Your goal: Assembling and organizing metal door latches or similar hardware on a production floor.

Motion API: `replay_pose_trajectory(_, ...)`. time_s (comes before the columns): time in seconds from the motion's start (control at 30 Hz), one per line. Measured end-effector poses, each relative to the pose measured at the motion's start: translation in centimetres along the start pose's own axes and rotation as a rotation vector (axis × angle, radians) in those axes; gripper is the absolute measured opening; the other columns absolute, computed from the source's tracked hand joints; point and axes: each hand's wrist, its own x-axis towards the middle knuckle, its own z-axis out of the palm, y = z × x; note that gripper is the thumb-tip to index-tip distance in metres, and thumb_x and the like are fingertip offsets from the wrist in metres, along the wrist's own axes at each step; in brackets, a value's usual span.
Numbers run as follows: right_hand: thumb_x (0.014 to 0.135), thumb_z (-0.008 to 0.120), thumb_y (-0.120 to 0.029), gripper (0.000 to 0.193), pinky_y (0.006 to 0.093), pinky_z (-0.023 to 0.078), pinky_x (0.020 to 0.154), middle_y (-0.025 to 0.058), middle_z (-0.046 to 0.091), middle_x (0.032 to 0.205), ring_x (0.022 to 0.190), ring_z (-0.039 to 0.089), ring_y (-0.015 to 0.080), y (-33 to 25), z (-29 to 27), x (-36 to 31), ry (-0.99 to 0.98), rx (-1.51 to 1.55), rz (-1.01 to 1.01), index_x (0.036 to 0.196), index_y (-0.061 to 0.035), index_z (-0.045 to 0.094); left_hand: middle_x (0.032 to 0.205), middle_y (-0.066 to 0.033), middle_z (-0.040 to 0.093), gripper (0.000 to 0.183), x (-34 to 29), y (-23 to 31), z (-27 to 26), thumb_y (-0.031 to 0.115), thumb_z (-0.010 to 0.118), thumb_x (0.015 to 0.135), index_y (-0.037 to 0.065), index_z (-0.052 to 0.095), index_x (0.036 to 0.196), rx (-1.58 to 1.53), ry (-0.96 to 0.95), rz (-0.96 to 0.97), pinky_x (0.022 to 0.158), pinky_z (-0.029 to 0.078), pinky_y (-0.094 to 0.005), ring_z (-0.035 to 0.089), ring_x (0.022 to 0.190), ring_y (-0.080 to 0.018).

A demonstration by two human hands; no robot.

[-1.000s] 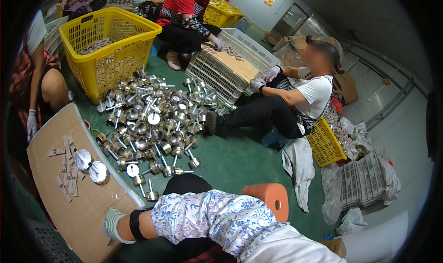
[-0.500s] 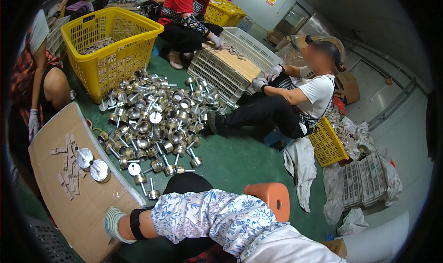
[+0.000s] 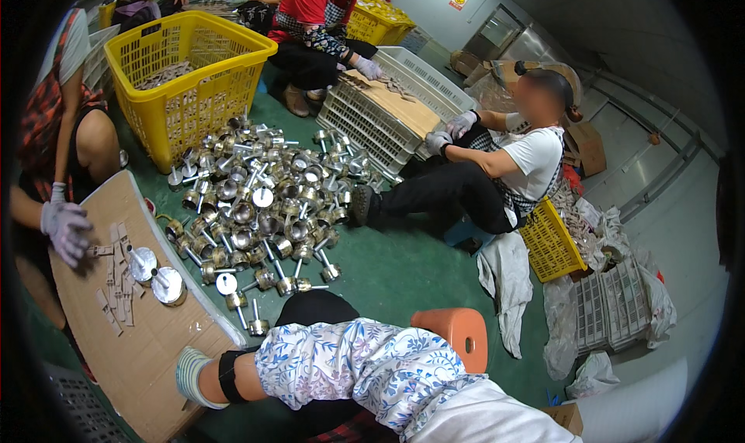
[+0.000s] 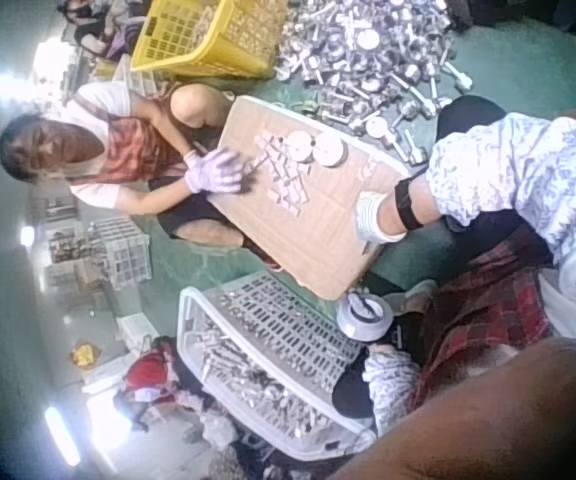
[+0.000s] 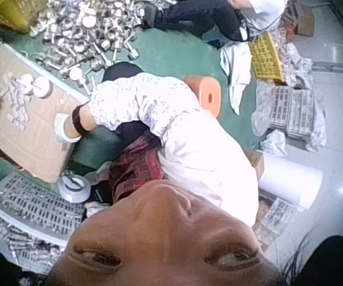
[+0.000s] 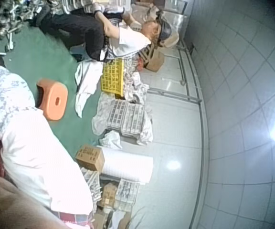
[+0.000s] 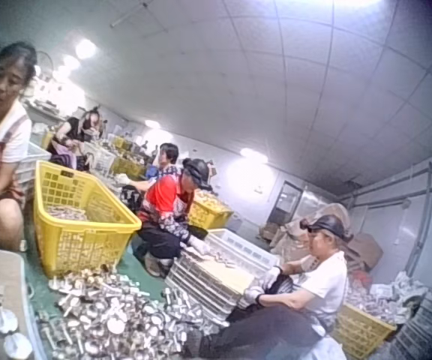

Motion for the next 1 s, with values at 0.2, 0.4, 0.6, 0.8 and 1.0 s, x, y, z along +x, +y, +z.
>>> replay_pose_trajectory(0.2, 0.07, 0.07, -0.02, 0.029, 0.0434, 0.051, 0.067, 0.0105, 0.071, 0.094, 0.087, 0.067, 0.029, -0.1, -0.1, -0.3, 0.013, 0.003, -0.02, 0.095, -0.0083, 0.073, 0.103, -0.0139, 0.064, 0.033, -0.1, -0.3, 0.1, 0.026, 0.041, 0.093, 0.002, 0.061, 0.106, 0.0, -0.011, 0.001, 0.085, 0.047, -0.0346, 0.061, 0.094, -0.0251)
replay_pose_trajectory(0.4, 0.069, 0.07, -0.02, 0.027, 0.0442, 0.051, 0.064, 0.0103, 0.071, 0.091, 0.085, 0.067, 0.0296, 0.1, 1.0, 0.7, 0.053, 0.032, -0.018, 0.093, -0.0088, 0.074, 0.103, -0.0138, 0.064, 0.033, -0.2, -0.3, 0.3, 0.026, 0.042, 0.093, 0.002, 0.061, 0.106, -0.005, -0.013, 0.001, 0.085, 0.047, -0.0341, 0.061, 0.094, -0.0246)
replay_pose_trajectory(0.6, 0.069, 0.071, -0.02, 0.027, 0.0437, 0.05, 0.064, 0.0092, 0.071, 0.09, 0.084, 0.068, 0.0291, 0.1, -0.2, -0.2, 0.016, 0.015, -0.021, 0.093, -0.0099, 0.074, 0.103, -0.0136, 0.064, 0.033, -0.4, -0.5, 0.5, 0.026, 0.042, 0.093, 0.002, 0.061, 0.107, -0.009, -0.029, -0.002, 0.085, 0.047, -0.0336, 0.061, 0.095, -0.0242)
replay_pose_trajectory(0.8, 0.074, 0.067, -0.02, 0.025, 0.0421, 0.049, 0.062, 0.0111, 0.07, 0.089, 0.083, 0.068, 0.0266, 0.7, -1.6, -0.2, 0.066, 0.044, 0.058, 0.096, -0.0079, 0.071, 0.104, -0.0134, 0.064, 0.033, -0.6, -0.6, 0.7, 0.025, 0.042, 0.092, 0.002, 0.061, 0.107, -0.02, -0.037, -0.003, 0.085, 0.046, -0.0331, 0.061, 0.095, -0.0238)
replay_pose_trajectory(1.0, 0.08, 0.062, -0.018, 0.027, 0.0389, 0.049, 0.065, 0.0097, 0.066, 0.101, 0.087, 0.066, 0.0259, 1.3, -1.3, 0.3, 0.272, 0.039, 0.259, 0.105, -0.0086, 0.065, 0.104, -0.0133, 0.064, 0.033, -0.8, -0.9, 0.8, 0.025, 0.042, 0.092, 0.002, 0.061, 0.108, -0.026, -0.052, -0.009, 0.086, 0.046, -0.0326, 0.061, 0.096, -0.0233)
